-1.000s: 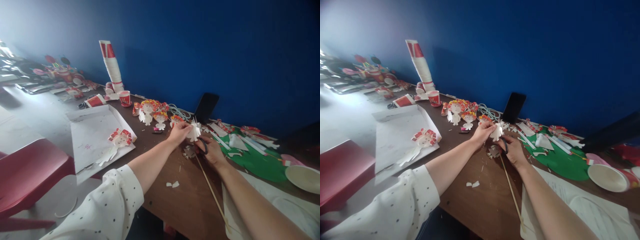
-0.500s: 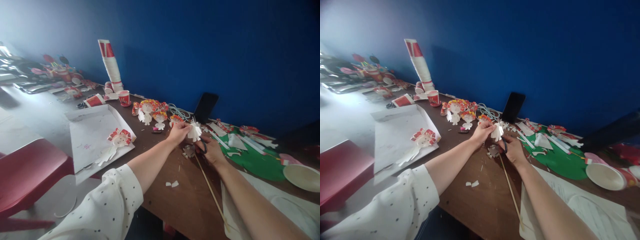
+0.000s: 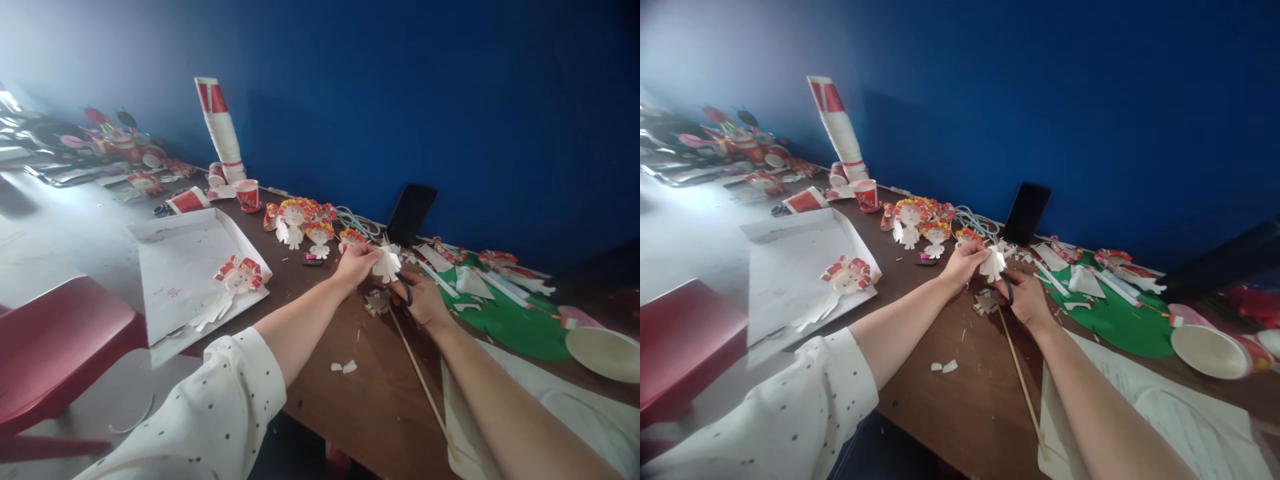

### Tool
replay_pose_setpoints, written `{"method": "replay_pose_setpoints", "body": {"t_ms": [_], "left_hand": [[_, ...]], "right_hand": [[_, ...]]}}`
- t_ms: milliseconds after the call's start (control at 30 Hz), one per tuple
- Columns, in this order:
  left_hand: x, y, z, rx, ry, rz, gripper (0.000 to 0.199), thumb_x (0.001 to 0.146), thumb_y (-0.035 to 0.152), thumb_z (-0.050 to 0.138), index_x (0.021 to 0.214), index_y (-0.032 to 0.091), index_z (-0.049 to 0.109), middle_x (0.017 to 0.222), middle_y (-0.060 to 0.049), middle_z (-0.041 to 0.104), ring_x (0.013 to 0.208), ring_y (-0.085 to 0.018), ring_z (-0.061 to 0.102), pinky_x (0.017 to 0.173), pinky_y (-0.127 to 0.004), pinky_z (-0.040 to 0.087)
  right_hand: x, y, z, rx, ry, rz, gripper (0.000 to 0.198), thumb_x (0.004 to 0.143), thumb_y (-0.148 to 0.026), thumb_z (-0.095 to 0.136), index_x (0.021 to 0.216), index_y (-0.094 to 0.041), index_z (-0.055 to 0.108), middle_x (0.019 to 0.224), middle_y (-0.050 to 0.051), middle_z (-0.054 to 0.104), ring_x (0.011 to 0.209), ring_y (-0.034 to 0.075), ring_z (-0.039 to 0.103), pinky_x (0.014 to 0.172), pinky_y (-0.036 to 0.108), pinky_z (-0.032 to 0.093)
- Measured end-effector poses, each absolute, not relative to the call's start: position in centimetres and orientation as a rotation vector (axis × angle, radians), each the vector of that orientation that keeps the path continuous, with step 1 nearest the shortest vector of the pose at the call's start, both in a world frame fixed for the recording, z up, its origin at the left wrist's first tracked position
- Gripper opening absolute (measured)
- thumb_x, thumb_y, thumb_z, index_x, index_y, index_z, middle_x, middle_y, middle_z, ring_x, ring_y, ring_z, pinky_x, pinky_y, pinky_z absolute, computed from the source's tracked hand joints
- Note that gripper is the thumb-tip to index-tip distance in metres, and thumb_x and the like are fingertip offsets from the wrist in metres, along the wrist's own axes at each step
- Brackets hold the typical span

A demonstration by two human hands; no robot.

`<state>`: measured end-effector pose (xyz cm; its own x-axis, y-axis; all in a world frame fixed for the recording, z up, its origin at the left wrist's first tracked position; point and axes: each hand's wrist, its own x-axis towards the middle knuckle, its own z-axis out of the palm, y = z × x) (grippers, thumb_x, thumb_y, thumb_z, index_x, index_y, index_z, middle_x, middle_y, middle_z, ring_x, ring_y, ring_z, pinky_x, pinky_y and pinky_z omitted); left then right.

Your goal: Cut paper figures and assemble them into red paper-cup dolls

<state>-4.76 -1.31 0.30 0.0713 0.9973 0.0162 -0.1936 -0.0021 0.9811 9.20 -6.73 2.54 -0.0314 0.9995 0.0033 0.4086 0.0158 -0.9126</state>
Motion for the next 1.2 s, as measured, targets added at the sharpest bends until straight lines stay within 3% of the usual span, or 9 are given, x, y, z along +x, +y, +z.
{"method": "replay_pose_setpoints", "body": {"t_ms": [367, 633, 1200], "left_hand": [[-4.80, -1.45, 0.58, 1.114, 1.018, 1.237, 0.020, 0.071, 0.032, 0.063, 0.067, 0.015, 0.055, 0.057, 0.003, 0.052, 0.055, -0.007, 0.046, 0.056, -0.021, 0.036], [-4.95, -1.53, 0.66, 1.180, 1.029, 1.232, 0.020, 0.073, 0.033, 0.062, 0.069, 0.015, 0.056, 0.058, 0.003, 0.051, 0.055, -0.007, 0.045, 0.056, -0.021, 0.034], [-4.89, -1.26, 0.28, 1.135, 1.030, 1.242, 0.022, 0.071, 0.036, 0.063, 0.069, 0.015, 0.056, 0.058, 0.003, 0.052, 0.054, -0.007, 0.045, 0.056, -0.021, 0.035]], "right_hand": [[9.09, -6.87, 2.27, -1.424, -1.572, 1.044, 0.034, 0.066, -0.052, 0.064, 0.055, -0.021, 0.055, 0.047, 0.000, 0.053, 0.046, 0.012, 0.042, 0.046, 0.026, 0.034], [9.01, -6.79, 2.84, -1.485, -1.542, 1.041, 0.035, 0.058, -0.052, 0.070, 0.056, -0.019, 0.058, 0.042, -0.002, 0.050, 0.043, 0.011, 0.040, 0.044, 0.026, 0.033], [8.97, -6.61, 2.90, -1.503, -1.557, 0.959, 0.039, 0.057, -0.056, 0.069, 0.061, -0.018, 0.065, 0.039, -0.002, 0.049, 0.038, 0.010, 0.038, 0.041, 0.025, 0.030]]}}
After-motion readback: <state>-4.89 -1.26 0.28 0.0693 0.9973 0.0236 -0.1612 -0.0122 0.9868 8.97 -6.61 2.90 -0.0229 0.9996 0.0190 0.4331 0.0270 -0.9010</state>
